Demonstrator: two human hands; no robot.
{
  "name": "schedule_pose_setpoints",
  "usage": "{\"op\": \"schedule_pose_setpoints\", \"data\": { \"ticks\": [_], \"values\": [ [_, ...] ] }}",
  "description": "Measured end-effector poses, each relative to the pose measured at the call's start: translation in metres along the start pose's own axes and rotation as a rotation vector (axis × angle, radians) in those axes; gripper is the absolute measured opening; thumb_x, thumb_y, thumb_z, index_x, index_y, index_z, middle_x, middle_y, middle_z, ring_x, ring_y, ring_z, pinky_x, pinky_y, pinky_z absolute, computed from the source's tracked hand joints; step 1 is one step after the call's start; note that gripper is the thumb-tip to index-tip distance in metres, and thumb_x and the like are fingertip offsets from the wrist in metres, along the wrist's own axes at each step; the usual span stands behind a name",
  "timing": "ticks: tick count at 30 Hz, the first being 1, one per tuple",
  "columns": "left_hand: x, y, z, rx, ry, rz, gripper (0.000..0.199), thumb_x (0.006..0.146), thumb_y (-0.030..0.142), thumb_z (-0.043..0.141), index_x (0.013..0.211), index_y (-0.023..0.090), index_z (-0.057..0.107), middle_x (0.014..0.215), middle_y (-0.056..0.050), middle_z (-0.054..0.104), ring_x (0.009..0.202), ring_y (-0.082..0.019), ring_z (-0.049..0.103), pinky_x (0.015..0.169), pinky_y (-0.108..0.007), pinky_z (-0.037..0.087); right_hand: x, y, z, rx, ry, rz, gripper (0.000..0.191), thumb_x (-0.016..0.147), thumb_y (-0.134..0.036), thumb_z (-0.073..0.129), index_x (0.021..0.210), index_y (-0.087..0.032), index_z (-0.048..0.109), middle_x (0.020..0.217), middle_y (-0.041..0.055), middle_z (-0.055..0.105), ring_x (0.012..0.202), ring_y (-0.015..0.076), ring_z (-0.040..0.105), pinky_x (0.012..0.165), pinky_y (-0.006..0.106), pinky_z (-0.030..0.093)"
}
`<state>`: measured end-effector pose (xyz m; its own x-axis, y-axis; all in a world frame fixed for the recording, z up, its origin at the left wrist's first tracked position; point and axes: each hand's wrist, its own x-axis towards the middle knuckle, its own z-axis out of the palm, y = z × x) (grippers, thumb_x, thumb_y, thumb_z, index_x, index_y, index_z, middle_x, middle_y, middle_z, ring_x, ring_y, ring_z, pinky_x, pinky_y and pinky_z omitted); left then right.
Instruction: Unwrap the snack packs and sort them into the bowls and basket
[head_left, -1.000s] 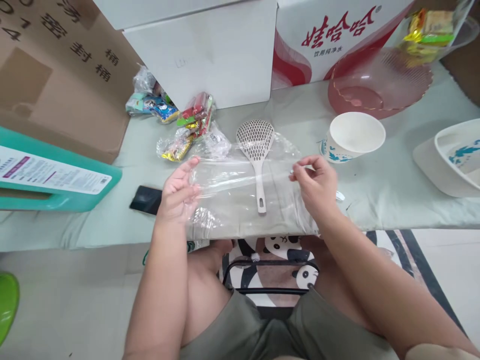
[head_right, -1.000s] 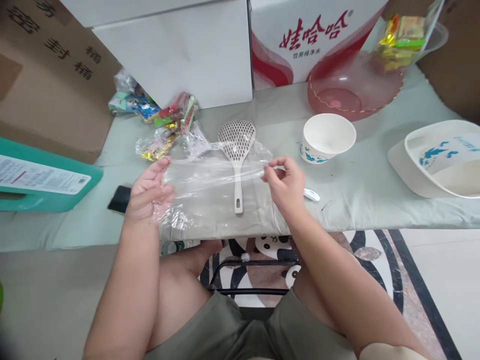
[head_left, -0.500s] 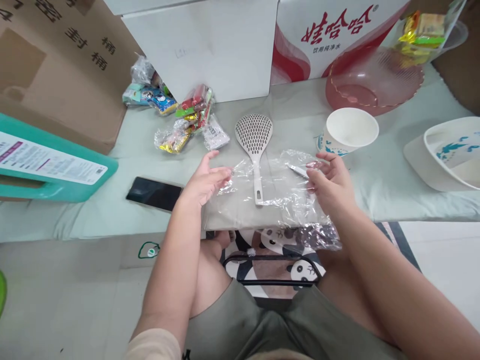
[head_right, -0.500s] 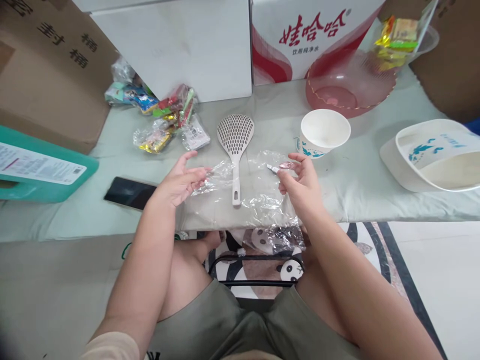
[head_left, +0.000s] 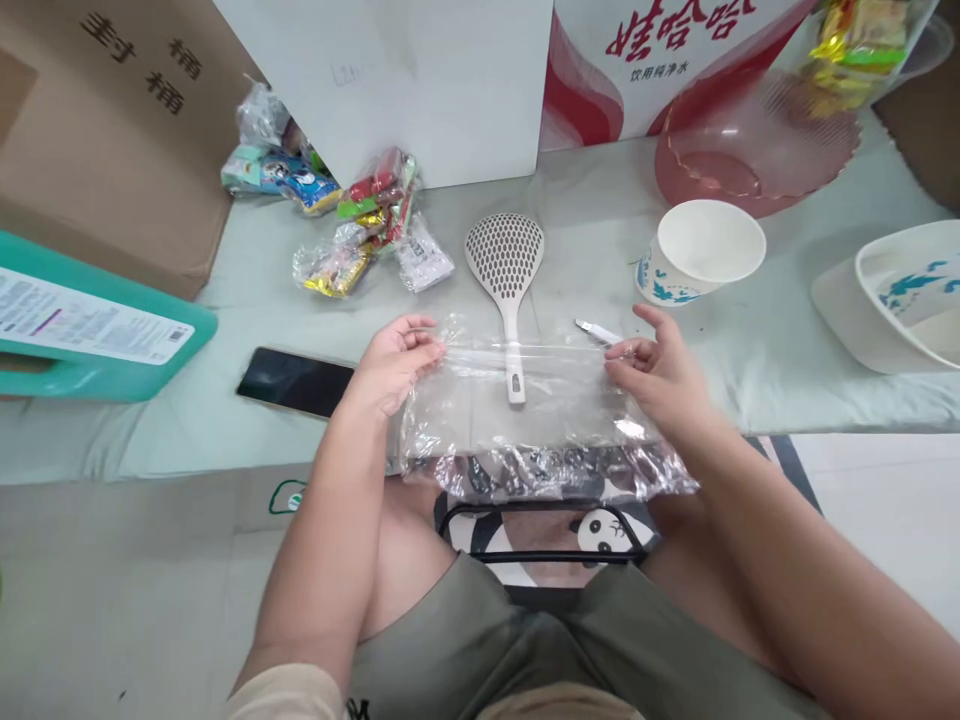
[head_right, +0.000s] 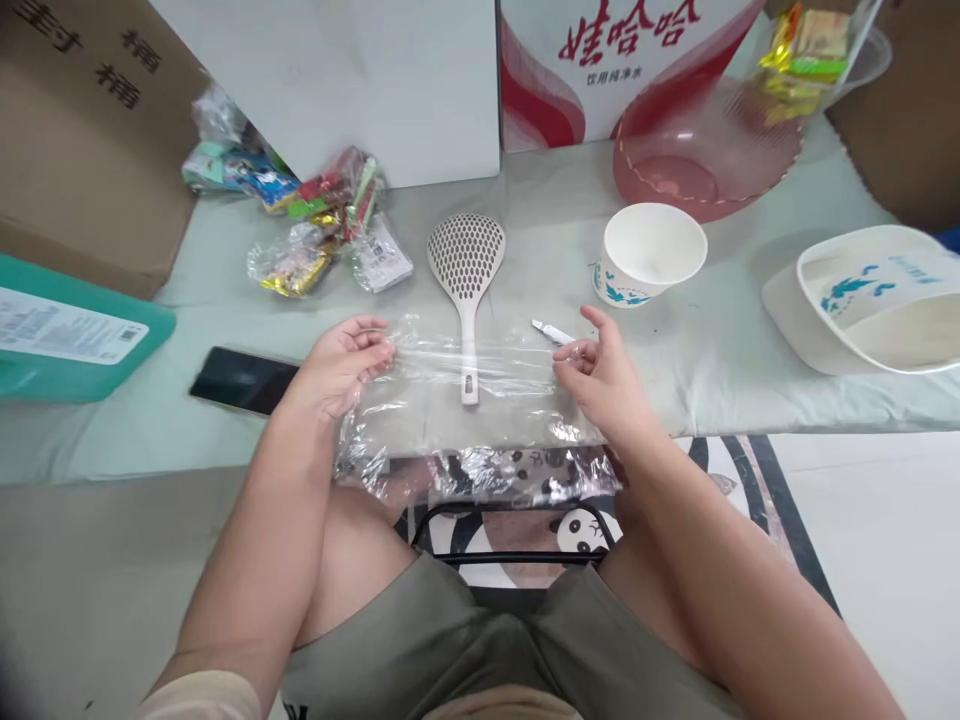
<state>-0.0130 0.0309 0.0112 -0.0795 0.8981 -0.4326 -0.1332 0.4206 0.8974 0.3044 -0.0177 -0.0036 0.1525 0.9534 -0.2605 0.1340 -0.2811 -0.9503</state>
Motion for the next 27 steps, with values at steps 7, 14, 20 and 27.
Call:
{"op": "schedule_pose_setpoints", "data": {
  "ticks": [7,14,20,27],
  "values": [
    [0.008,-0.004,0.003,0.007,-0.089,0.092,0.039,0.054,0.016,0.083,0.088,0.018,0.064,0.069,0.005,0.057,0.056,-0.006,0.05,0.05,-0.017,0.04,0.005,0.01,-0.005,0.062,0.035,-0.076,0.065,0.073,-0.012,0.07,0.133,-0.028,0.05,0.098,0.0018,0.069,0.063,0.0112,0.052,0.053,0.026,0.045],
    [0.019,0.004,0.008,0.494,0.018,0.718,0.042,0.067,0.039,0.08,0.104,0.023,0.068,0.116,-0.006,0.068,0.116,-0.023,0.063,0.104,-0.038,0.05,0.005,0.007,-0.014,0.224,-0.227,-0.144,0.059,0.073,-0.01,0.07,0.126,-0.032,0.056,0.123,0.0022,0.072,0.055,0.0064,0.043,0.048,0.024,0.036],
    [0.002,0.024,0.054,0.925,-0.474,0.687,0.073,0.074,0.04,0.082,0.14,0.019,0.058,0.156,-0.012,0.054,0.149,-0.031,0.045,0.127,-0.046,0.033,0.002,-0.003,-0.014,0.291,-0.584,-0.079,0.053,0.083,-0.018,0.071,0.131,-0.035,0.055,0.112,0.0001,0.075,0.054,0.0075,0.052,0.05,0.025,0.045],
    [-0.003,0.01,0.078,1.169,-0.713,0.428,0.076,0.08,0.035,0.077,0.15,0.021,0.052,0.124,-0.01,0.067,0.122,-0.029,0.062,0.11,-0.047,0.049,-0.001,-0.009,-0.014,0.327,-0.766,-0.139,0.051,0.079,-0.01,0.068,0.125,-0.032,0.058,0.101,-0.0019,0.077,0.055,0.0068,0.047,0.052,0.023,0.04]
  ]
}}
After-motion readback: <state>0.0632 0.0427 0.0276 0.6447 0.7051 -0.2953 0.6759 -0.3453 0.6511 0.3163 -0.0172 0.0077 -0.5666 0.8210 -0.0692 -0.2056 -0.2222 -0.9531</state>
